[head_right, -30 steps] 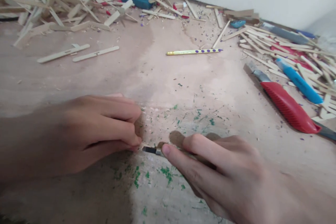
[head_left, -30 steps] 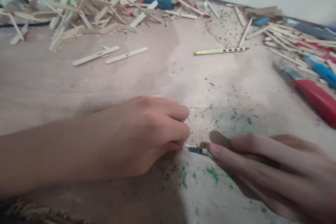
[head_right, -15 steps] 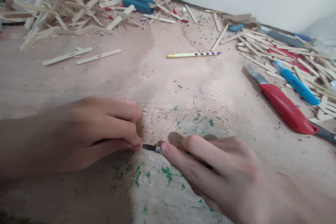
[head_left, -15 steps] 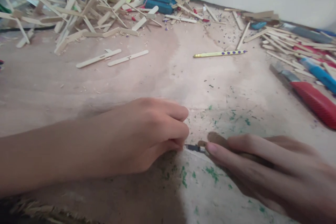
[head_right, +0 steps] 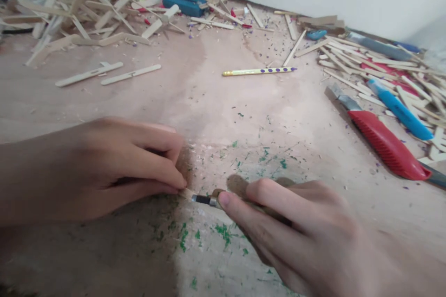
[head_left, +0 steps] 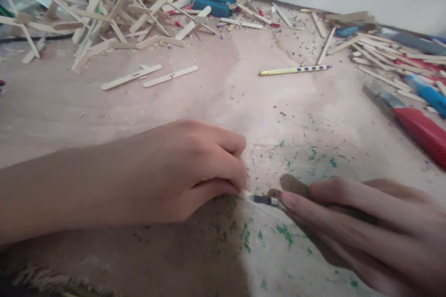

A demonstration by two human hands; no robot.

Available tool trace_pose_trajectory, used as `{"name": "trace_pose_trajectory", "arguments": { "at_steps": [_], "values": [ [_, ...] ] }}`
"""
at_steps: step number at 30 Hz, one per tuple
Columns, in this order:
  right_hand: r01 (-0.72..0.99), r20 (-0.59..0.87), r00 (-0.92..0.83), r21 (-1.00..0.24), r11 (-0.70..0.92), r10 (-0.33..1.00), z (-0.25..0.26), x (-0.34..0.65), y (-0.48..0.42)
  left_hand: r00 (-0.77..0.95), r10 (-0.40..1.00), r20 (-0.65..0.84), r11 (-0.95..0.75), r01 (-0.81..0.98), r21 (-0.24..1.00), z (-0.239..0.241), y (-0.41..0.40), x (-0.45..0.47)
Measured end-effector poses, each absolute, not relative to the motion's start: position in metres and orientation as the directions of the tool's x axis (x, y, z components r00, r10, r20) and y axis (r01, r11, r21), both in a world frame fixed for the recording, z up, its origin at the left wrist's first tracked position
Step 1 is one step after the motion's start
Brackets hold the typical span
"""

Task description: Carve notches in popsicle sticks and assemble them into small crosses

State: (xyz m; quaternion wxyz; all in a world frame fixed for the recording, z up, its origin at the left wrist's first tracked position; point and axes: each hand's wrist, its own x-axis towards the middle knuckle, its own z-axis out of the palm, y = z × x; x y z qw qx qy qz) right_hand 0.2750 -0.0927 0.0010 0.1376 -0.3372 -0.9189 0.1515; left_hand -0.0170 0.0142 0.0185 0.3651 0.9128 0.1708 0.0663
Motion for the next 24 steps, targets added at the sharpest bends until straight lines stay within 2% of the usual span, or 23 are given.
{"name": "trace_pose_trajectory", "arguments": {
  "at_steps": [13, 20, 24],
  "values": [
    [0.559, 0.116, -0.734, -0.457, 0.692, 0.669, -0.004, 0.278, -0.095, 0.929, 0.369, 0.007, -0.670, 0.261, 0.695, 0.016, 0.013, -0.018],
    [0.560, 0.199, -0.694, -0.456, 0.692, 0.692, 0.003, 0.272, -0.089, 0.929, 0.368, 0.022, -0.669, 0.249, 0.701, 0.015, 0.014, -0.017],
    [0.569, 0.174, -0.681, -0.485, 0.664, 0.711, 0.009, 0.272, -0.087, 0.926, 0.377, 0.037, -0.672, 0.245, 0.699, 0.014, 0.013, -0.017]
  ]
}}
